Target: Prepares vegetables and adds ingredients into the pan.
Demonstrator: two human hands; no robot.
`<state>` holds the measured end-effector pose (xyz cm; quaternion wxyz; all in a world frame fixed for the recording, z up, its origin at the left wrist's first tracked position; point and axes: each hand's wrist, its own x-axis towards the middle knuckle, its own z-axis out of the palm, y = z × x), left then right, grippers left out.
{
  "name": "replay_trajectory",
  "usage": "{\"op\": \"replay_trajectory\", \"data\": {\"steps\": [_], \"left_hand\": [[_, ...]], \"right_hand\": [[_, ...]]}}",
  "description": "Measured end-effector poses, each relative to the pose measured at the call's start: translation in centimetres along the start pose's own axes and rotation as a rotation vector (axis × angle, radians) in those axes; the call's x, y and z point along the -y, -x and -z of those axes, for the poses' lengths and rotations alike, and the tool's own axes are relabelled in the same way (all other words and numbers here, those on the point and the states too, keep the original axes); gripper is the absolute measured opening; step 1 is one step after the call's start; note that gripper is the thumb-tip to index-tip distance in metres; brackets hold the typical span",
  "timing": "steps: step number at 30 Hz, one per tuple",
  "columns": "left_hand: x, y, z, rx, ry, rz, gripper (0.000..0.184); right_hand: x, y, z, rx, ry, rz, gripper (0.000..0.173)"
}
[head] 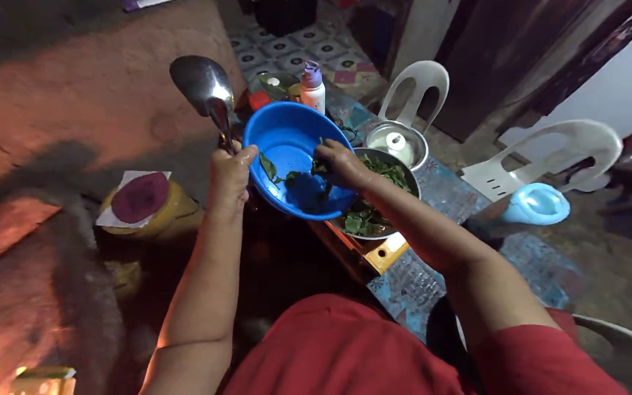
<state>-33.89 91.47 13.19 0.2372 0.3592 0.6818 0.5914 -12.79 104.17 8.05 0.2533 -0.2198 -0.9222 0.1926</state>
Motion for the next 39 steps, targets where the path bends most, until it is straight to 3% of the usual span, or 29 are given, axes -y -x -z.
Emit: {"op": "replay_trajectory", "data": {"steps": [7,25,29,36,39], "left_hand": [[-0.5,-0.1,-1.1,0.024,0.027,-0.038,0.022],[-0.2,-0.5,-1.9,0.040,0.069,-0.067,0.026],[-0.2,-0.5,-1.4,0.022,0.075,-0.043,0.026],[0.4,-0.6,2.0,-0.055,0.069,-0.040,0.025],[0.9,-0.8,3.5,-0.071,0.070,-0.056,0.028]], "right_hand": [[-0.5,-1.0,2.1,-0.059,0.045,0.009,0.023],[0.4,-0.7,2.3,0.044,0.356,0.183,0.013],[-0.6,-0.8,2.9,-0.072,0.114,0.017,0.022],[-4.4,1.1,8.5,-0.308,-0.195,-0.366,0.048],[-7.2,3.1,7.2,-0.164,-0.125,-0.525,0.051]]}}
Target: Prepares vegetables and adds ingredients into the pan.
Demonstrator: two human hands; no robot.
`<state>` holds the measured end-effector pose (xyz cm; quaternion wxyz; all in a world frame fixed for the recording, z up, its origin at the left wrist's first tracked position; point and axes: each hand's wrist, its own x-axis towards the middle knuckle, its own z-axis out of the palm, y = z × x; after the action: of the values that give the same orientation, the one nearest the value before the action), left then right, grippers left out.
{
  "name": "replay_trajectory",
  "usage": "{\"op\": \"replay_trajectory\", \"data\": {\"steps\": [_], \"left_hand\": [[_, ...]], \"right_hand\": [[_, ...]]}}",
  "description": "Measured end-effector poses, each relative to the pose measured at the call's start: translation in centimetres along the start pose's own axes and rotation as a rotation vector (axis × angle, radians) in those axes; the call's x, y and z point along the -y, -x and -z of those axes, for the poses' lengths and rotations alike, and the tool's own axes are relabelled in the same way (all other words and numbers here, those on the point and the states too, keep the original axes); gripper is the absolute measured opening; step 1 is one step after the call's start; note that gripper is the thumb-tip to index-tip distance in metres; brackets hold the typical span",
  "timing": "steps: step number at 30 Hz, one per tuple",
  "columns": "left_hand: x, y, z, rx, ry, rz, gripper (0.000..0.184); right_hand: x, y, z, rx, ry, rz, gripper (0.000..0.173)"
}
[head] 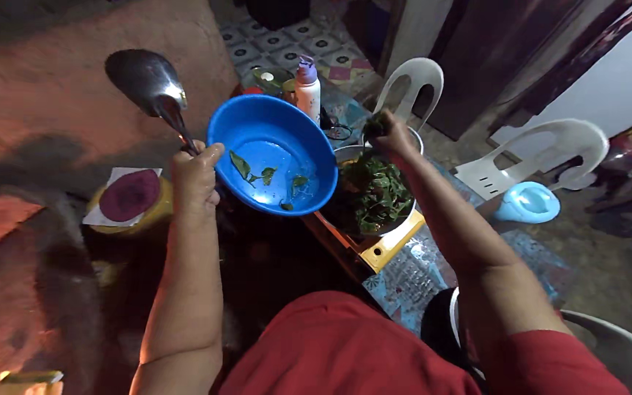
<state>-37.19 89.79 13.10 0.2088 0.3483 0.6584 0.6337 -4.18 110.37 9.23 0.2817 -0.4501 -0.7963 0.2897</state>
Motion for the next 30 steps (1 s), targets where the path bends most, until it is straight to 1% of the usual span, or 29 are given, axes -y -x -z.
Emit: {"op": "replay_trajectory", "data": {"steps": [2,4,5,6,7,8,10,12,13,14,15,16,18,19,21,24,26,28,30], "left_hand": [[0.2,0.0,0.7,-0.015,-0.003,-0.008,0.028],[0.1,0.0,1.3,-0.031,-0.020,-0.004,0.029],[0.0,0.1,1.4,-0.034,-0.016,0.002,0.029],[0.0,0.2,1.5,-0.036,-0.008,0.004,0.028],[-0.1,0.3,1.6,-0.035,0.002,0.004,0.027],[-0.1,0.5,1.7,-0.030,0.015,0.002,0.026],[-0.1,0.7,1.7,-0.025,0.037,0.001,0.024],[0.0,0.9,1.8,-0.017,0.052,-0.002,0.024],[0.0,1.0,1.8,-0.020,0.057,0.000,0.023],[0.0,1.1,1.7,-0.018,0.059,0.004,0.022],[0.0,1.2,1.6,-0.014,0.061,0.006,0.022],[0.1,1.3,1.6,-0.008,0.057,0.006,0.022],[0.1,1.6,1.4,-0.006,0.053,0.006,0.022],[0.1,1.8,1.4,-0.007,0.050,0.010,0.022],[0.1,1.9,1.5,-0.011,0.039,0.018,0.022],[0.5,2.2,1.8,-0.008,0.038,0.032,0.024],[0.7,2.5,2.0,-0.011,0.045,0.050,0.024],[0.9,2.7,2.1,-0.006,0.055,0.054,0.026],[1.0,2.8,2.0,0.010,0.055,0.058,0.026]], "right_hand": [[-2.2,0.6,-1.2,0.235,0.179,-0.064,0.061],[-2.8,1.2,-2.0,0.439,0.249,-0.108,0.079],[-2.6,1.1,-2.1,0.481,0.262,-0.113,0.086],[-2.3,0.9,-1.9,0.481,0.270,-0.104,0.089],[-1.9,0.6,-1.5,0.448,0.292,-0.084,0.088],[-1.1,0.5,-1.0,0.394,0.308,-0.068,0.083],[1.3,0.3,-0.3,0.271,0.345,-0.021,0.069],[4.5,0.7,-0.7,0.160,0.297,0.061,0.053],[6.0,1.0,-1.4,0.145,0.258,0.127,0.046],[7.3,1.3,-2.6,0.174,0.225,0.194,0.041],[8.4,1.7,-4.0,0.244,0.220,0.253,0.038],[9.5,2.2,-5.5,0.332,0.252,0.305,0.036],[10.3,2.8,-9.1,0.490,0.391,0.362,0.037],[10.3,3.0,-10.7,0.549,0.468,0.368,0.037],[10.5,3.4,-12.4,0.645,0.576,0.346,0.036],[10.9,3.6,-12.7,0.738,0.640,0.299,0.031],[10.3,3.0,-12.7,0.719,0.563,0.350,0.022],[9.8,1.9,-12.6,0.609,0.365,0.454,0.016],[11.4,1.5,-12.0,0.511,0.212,0.518,0.014]]}}
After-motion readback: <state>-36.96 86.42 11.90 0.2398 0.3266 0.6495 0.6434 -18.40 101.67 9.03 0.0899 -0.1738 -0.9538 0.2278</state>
